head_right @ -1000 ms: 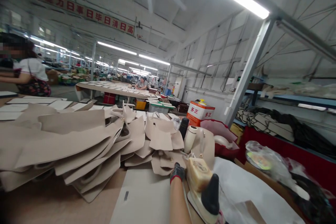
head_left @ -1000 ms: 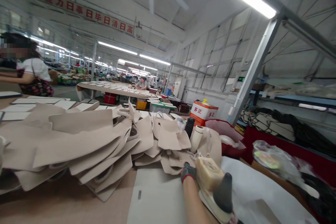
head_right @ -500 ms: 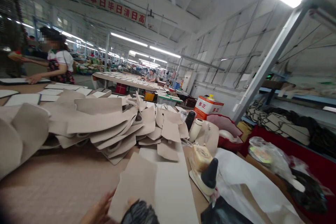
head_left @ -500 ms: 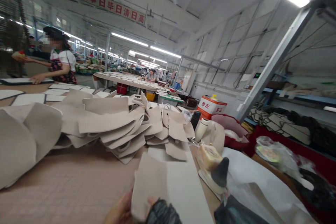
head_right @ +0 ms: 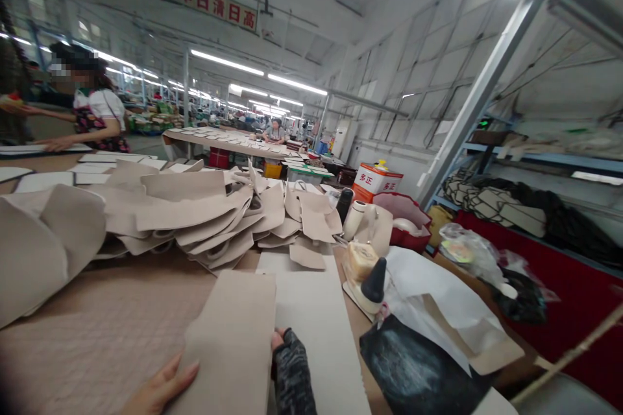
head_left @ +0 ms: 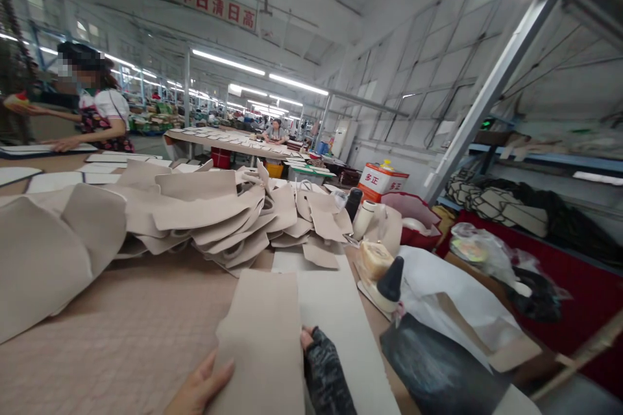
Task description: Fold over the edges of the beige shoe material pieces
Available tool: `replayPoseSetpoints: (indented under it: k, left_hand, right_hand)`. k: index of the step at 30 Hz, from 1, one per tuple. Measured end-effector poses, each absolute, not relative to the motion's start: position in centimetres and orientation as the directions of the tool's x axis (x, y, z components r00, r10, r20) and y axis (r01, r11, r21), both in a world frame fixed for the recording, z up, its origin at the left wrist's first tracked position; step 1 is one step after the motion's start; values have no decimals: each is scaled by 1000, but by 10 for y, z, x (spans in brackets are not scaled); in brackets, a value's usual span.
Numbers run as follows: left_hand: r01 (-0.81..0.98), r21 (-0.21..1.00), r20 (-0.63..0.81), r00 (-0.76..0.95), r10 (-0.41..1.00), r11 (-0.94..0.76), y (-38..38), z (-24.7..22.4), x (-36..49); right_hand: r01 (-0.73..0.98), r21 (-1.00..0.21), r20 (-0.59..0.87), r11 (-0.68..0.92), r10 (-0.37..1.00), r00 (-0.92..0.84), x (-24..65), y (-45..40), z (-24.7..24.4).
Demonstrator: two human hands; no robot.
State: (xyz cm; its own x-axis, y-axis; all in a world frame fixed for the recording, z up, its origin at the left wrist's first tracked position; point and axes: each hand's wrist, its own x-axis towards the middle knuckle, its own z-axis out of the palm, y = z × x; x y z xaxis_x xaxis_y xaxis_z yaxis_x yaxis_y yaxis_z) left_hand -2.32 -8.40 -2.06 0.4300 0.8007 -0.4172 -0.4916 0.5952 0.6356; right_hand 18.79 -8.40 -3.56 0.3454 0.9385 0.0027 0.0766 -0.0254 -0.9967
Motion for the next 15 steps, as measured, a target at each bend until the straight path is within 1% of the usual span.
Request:
replayPoseSetpoints:
  k: [3,5,6,7,8,9,10,11,12,14,15]
  left_hand:
    - [-417,702,-392,451,802,578,-82,-17,-33]
    - [-320,809,-358,396,845,493,-75,-23,-42]
    - [-236,882,-327,318,890,408,-70,-27,-46]
    - [-121,948,-265,213,940,294,-65,-30,-48]
    - [17,987,-160,99,982,159,-61,-31,-50]
    - [163,986,-28,7,1000,26,-58,-31,-49]
    - [295,952,92,-29,995,-80,-57,-28,-47]
    - [393,907,164,4,986,-152,-57,-23,-42]
    - [453,869,182,78,980,-197,-58,-16,-36]
    - [493,846,85,251,964,-203,-62,1,-20]
    - [491,852,38,288,957,-182,-64,8,-11]
  right_hand:
    - [67,-996,-45,-65,963,266,178,-83,-36]
    - [73,-995,-55,-72,975,216,174,-86,-32]
    - [80,-994,-51,-68,979,197,172,-89,-29]
    - [89,-994,-41,-58,982,186,171,-91,-25]
    - [102,-994,-27,-46,982,185,169,-94,-22]
    - [117,-993,-9,-32,981,194,167,-96,-18]
    - [134,-991,11,-18,978,211,164,-97,-14]
    - [153,-988,30,-6,972,232,162,-98,-11]
    - [173,-985,49,4,967,252,159,-98,-9]
    - [211,-977,81,20,955,285,154,-97,-6]
    - [228,-973,96,26,950,298,151,-95,-5]
